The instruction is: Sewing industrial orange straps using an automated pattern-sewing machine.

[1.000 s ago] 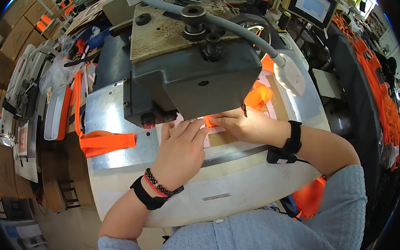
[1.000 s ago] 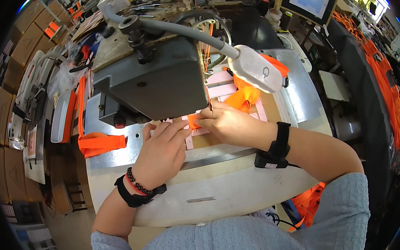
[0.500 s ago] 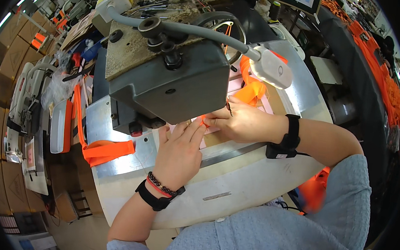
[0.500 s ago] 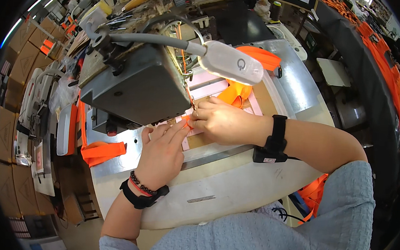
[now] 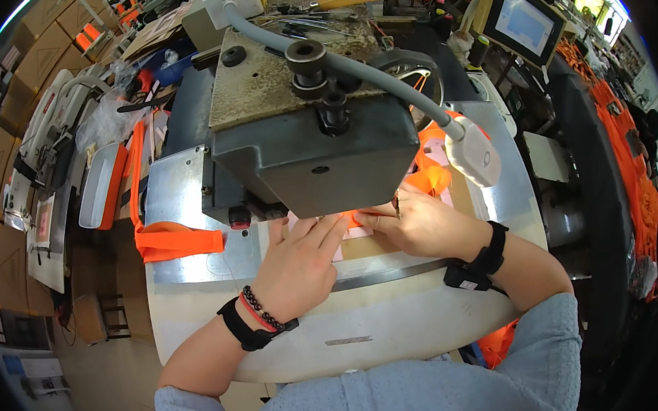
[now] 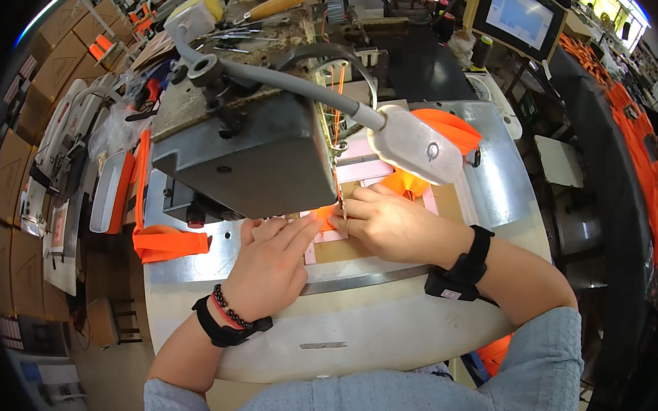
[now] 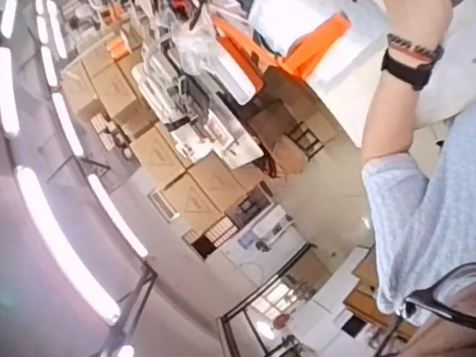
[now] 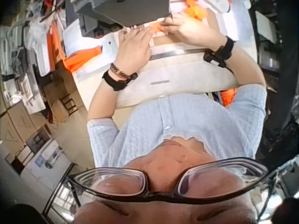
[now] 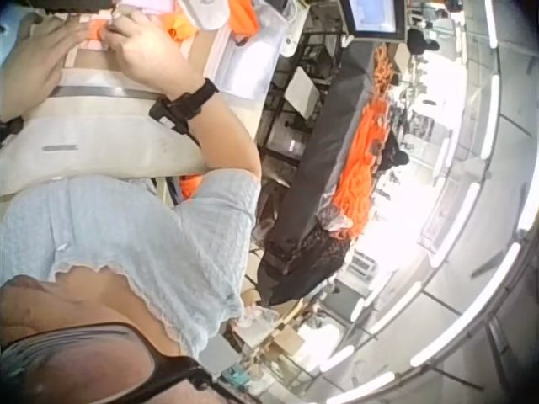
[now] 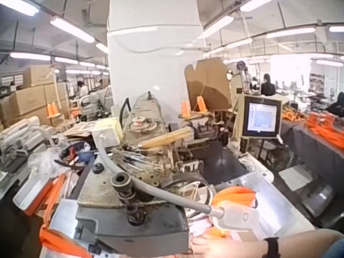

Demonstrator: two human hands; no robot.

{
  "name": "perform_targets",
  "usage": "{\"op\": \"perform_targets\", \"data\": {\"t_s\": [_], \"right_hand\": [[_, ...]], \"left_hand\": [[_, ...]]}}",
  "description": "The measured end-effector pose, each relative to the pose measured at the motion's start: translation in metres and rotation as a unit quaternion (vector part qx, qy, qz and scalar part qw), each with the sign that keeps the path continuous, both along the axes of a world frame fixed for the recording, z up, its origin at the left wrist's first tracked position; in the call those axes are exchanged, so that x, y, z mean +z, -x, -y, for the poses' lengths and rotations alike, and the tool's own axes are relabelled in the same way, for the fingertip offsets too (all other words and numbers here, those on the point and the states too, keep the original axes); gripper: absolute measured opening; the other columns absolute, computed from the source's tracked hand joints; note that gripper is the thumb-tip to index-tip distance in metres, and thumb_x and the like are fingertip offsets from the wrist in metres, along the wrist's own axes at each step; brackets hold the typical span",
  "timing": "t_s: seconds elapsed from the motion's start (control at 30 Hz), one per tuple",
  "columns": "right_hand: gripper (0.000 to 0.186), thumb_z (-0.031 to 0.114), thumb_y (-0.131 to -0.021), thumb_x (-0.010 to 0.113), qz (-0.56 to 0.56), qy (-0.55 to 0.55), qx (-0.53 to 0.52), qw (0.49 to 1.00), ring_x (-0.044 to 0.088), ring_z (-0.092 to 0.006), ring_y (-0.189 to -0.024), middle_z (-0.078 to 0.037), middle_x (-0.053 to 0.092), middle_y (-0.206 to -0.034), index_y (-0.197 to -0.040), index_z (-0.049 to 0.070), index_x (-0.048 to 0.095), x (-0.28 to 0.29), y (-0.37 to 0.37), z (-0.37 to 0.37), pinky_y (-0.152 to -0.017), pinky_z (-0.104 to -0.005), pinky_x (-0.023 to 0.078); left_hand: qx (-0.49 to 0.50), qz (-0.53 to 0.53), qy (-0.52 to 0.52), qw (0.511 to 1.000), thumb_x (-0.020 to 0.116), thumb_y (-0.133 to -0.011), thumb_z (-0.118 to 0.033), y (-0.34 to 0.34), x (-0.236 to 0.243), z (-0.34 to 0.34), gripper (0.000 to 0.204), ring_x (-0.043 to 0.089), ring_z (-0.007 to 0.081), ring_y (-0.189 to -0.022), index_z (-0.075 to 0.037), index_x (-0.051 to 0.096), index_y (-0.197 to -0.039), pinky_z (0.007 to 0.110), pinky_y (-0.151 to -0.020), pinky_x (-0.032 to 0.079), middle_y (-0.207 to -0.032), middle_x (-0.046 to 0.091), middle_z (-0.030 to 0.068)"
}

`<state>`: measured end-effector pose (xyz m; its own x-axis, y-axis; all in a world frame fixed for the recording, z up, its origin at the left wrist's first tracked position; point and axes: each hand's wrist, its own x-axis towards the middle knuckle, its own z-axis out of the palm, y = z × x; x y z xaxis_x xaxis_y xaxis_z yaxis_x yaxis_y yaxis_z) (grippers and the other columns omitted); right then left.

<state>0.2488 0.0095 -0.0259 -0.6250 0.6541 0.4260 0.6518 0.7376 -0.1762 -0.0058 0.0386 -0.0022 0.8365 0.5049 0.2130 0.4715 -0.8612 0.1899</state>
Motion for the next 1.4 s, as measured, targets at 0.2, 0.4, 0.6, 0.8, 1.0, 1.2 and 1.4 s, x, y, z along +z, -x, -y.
{"op": "perform_targets", "data": {"t_s": [0.2,0.4,0.6,0.8,1.0,1.2,1.4], "right_hand": [[0.034,0.014,-0.086,0.061,0.012,0.026,-0.018,0.999,0.057,-0.0224,-0.102,-0.006,0.061,-0.103,-0.115,0.0,0.07,-0.001,0.001,0.002,-0.087,-0.034,0.045],[0.035,0.015,-0.086,0.06,0.023,0.024,-0.026,0.999,0.056,-0.0216,-0.103,-0.006,0.06,-0.102,-0.116,0.001,0.07,-0.005,0.001,0.004,-0.085,-0.0335,0.045],[0.035,0.015,-0.087,0.06,0.037,0.015,-0.035,0.999,0.056,-0.0214,-0.106,-0.006,0.06,-0.105,-0.117,0.001,0.07,-0.002,0.003,0.006,-0.084,-0.0339,0.046],[0.036,0.015,-0.086,0.061,0.043,0.017,-0.033,0.998,0.055,-0.0218,-0.109,-0.006,0.06,-0.107,-0.118,0.001,0.069,-0.002,0.002,0.006,-0.085,-0.0346,0.046],[0.036,0.015,-0.085,0.061,0.054,0.017,-0.033,0.998,0.055,-0.0218,-0.109,-0.006,0.06,-0.107,-0.118,0.001,0.069,0.0,0.003,0.007,-0.086,-0.0347,0.046],[0.037,0.014,-0.085,0.061,0.062,0.026,-0.035,0.997,0.055,-0.0219,-0.109,-0.006,0.061,-0.11,-0.118,0.001,0.069,0.002,0.002,0.007,-0.087,-0.0344,0.046],[0.036,0.014,-0.085,0.062,0.059,0.035,-0.031,0.997,0.055,-0.0224,-0.11,-0.006,0.061,-0.11,-0.117,0.001,0.068,0.003,0.002,0.006,-0.088,-0.0351,0.046]], "left_hand": [[0.034,-0.04,-0.008,0.999,0.063,-0.08,-0.01,0.004,0.007,0.004,0.055,0.05,0.0317,-0.122,-0.002,0.058,-0.134,0.054,-0.108,0.032,-0.137,0.051,0.0168],[-0.027,-0.033,0.061,0.997,0.06,-0.084,-0.007,0.008,0.0,-0.008,0.051,0.048,0.0376,-0.129,0.005,0.054,-0.134,0.054,-0.114,0.033,-0.139,0.049,0.0224],[-0.04,0.023,0.11,0.993,0.056,-0.086,-0.003,0.005,-0.003,-0.008,0.05,0.049,0.0408,-0.132,0.008,0.052,-0.135,0.047,-0.111,0.042,-0.142,0.047,0.0252],[-0.034,0.003,0.094,0.995,0.057,-0.084,-0.001,0.002,-0.002,-0.006,0.052,0.05,0.0396,-0.132,0.01,0.05,-0.134,0.044,-0.11,0.044,-0.142,0.048,0.0253],[-0.041,-0.017,0.033,0.998,0.058,-0.08,-0.001,0.0,-0.006,-0.005,0.056,0.05,0.0378,-0.133,0.01,0.05,-0.134,0.043,-0.111,0.044,-0.142,0.05,0.0251],[-0.042,-0.032,0.032,0.998,0.057,-0.079,0.0,0.001,-0.006,-0.006,0.059,0.048,0.0377,-0.136,0.011,0.049,-0.136,0.043,-0.112,0.043,-0.143,0.049,0.0256],[-0.04,-0.027,0.033,0.998,0.058,-0.082,-0.001,0.002,-0.007,-0.005,0.055,0.048,0.0367,-0.135,0.011,0.047,-0.135,0.044,-0.114,0.042,-0.14,0.05,0.0241]]}}
